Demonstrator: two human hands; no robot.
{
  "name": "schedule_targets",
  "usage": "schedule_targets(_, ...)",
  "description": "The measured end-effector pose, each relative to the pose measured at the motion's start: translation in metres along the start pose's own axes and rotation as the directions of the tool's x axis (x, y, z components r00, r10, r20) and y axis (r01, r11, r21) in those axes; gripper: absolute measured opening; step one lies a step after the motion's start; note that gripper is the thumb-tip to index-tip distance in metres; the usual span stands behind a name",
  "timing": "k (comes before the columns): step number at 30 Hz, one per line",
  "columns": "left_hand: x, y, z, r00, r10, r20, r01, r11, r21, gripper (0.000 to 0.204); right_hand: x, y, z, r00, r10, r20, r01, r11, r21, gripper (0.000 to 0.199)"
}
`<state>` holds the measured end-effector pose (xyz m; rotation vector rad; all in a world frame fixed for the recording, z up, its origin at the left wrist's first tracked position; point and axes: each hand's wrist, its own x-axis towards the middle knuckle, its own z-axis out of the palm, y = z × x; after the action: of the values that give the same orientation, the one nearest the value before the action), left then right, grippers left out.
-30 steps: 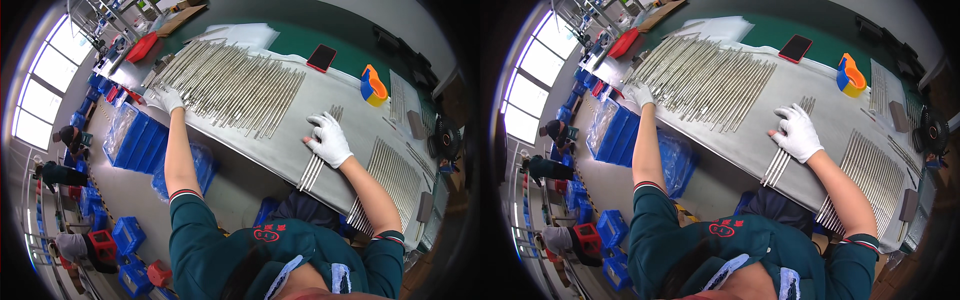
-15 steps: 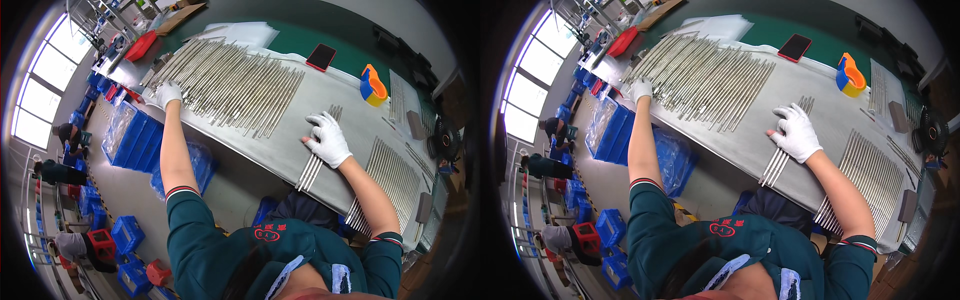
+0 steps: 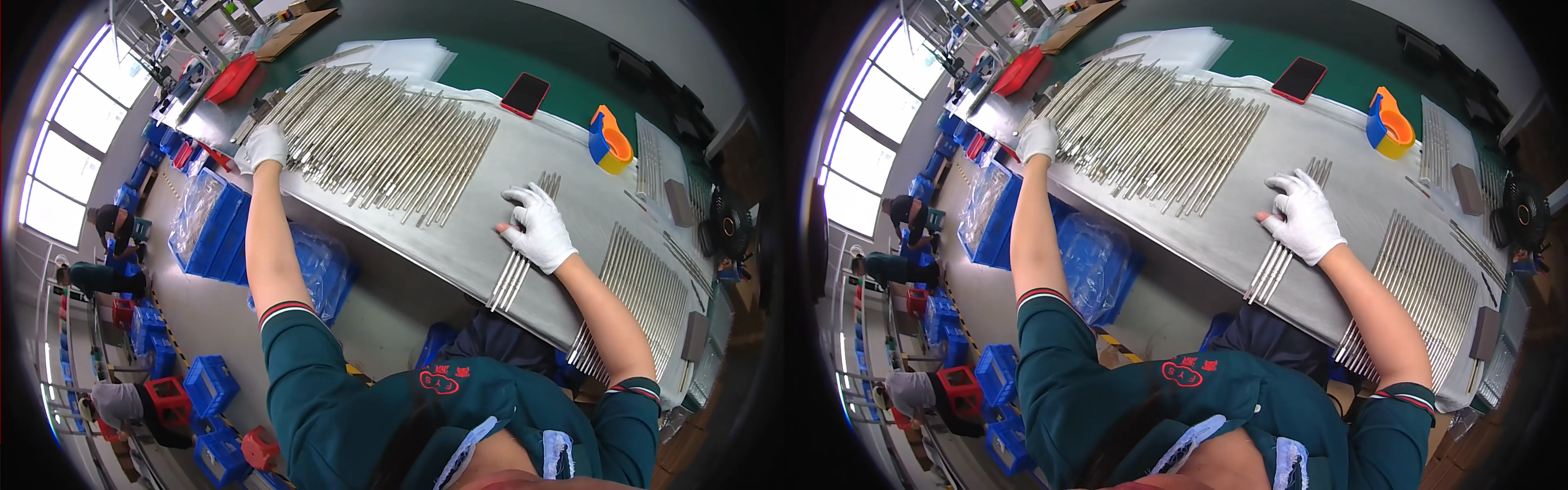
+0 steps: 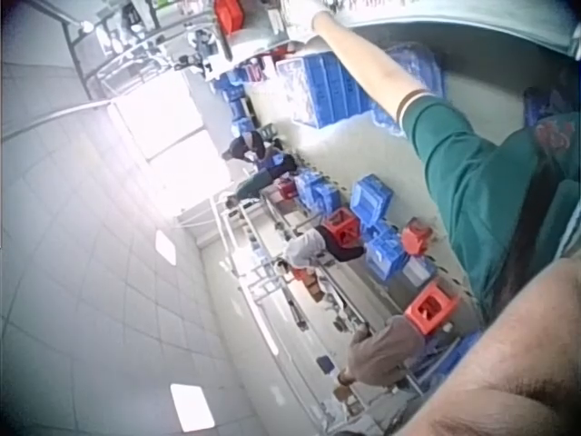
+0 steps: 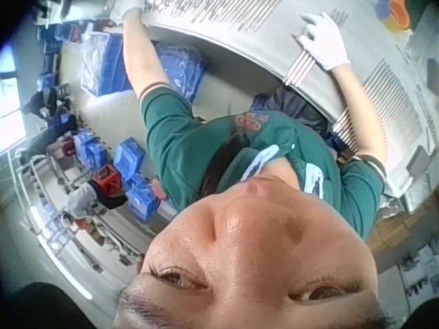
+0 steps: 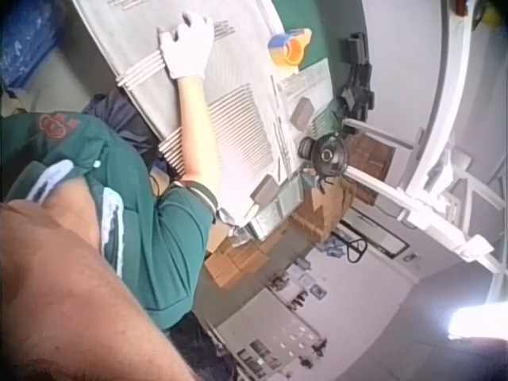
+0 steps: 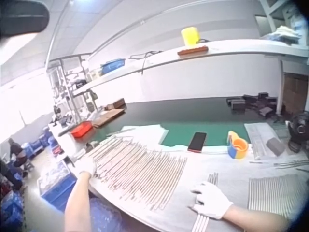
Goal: Sorting and aligning thin metal rods on a workbench using a jig.
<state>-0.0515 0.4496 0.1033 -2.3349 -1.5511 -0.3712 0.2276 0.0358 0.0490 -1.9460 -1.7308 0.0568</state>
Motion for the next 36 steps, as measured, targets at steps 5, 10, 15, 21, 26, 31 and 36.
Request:
schedule_targets(5, -0.052, 0.025, -0.014, 0.969, -0.098, -0.228, -0.001, 0.917, -0.4, 0.037, 0.003, -0.006, 0.0, 1.0, -0.029, -0.003, 0.029, 1.0, 0.008, 0.033)
schedule_targets(10, -0.171, 0.116, -0.067, 0.997, 0.062, -0.055, -0.083, 0.75, -0.656, 0.025, 0.001, 0.001, -0.004, 0.999, 0.023, 0.044, -0.026, 0.998, 0.054, 0.03)
schedule_targets(15, -0.263, 0.169, -0.065, 0.904, 0.408, -0.129, -0.417, 0.772, -0.48, 0.017, -0.001, -0.002, -0.001, 0.993, -0.031, -0.11, 0.026, 0.998, -0.054, 0.048)
schedule_targets(21, -0.303, 0.188, -0.078, 0.781, 0.624, -0.008, -0.532, 0.66, -0.531, 0.039, 0.0, 0.002, 0.001, 0.96, -0.279, -0.002, 0.279, 0.96, 0.028, 0.036)
schedule_targets(26, -0.309, 0.189, -0.081, 0.766, 0.639, 0.068, -0.443, 0.602, -0.664, 0.047, -0.001, 0.0, -0.002, 0.975, -0.224, 0.006, 0.222, 0.971, 0.084, 0.028)
schedule_targets(31, -0.315, 0.192, -0.077, 0.749, 0.661, -0.033, -0.457, 0.481, -0.748, 0.05, -0.001, -0.001, -0.006, 0.986, -0.159, 0.043, 0.151, 0.977, 0.151, 0.026)
schedule_targets(36, -0.321, 0.196, -0.077, 0.724, 0.688, -0.046, -0.469, 0.442, -0.764, 0.05, -0.001, -0.001, -0.003, 0.986, -0.156, 0.053, 0.147, 0.978, 0.145, 0.029)
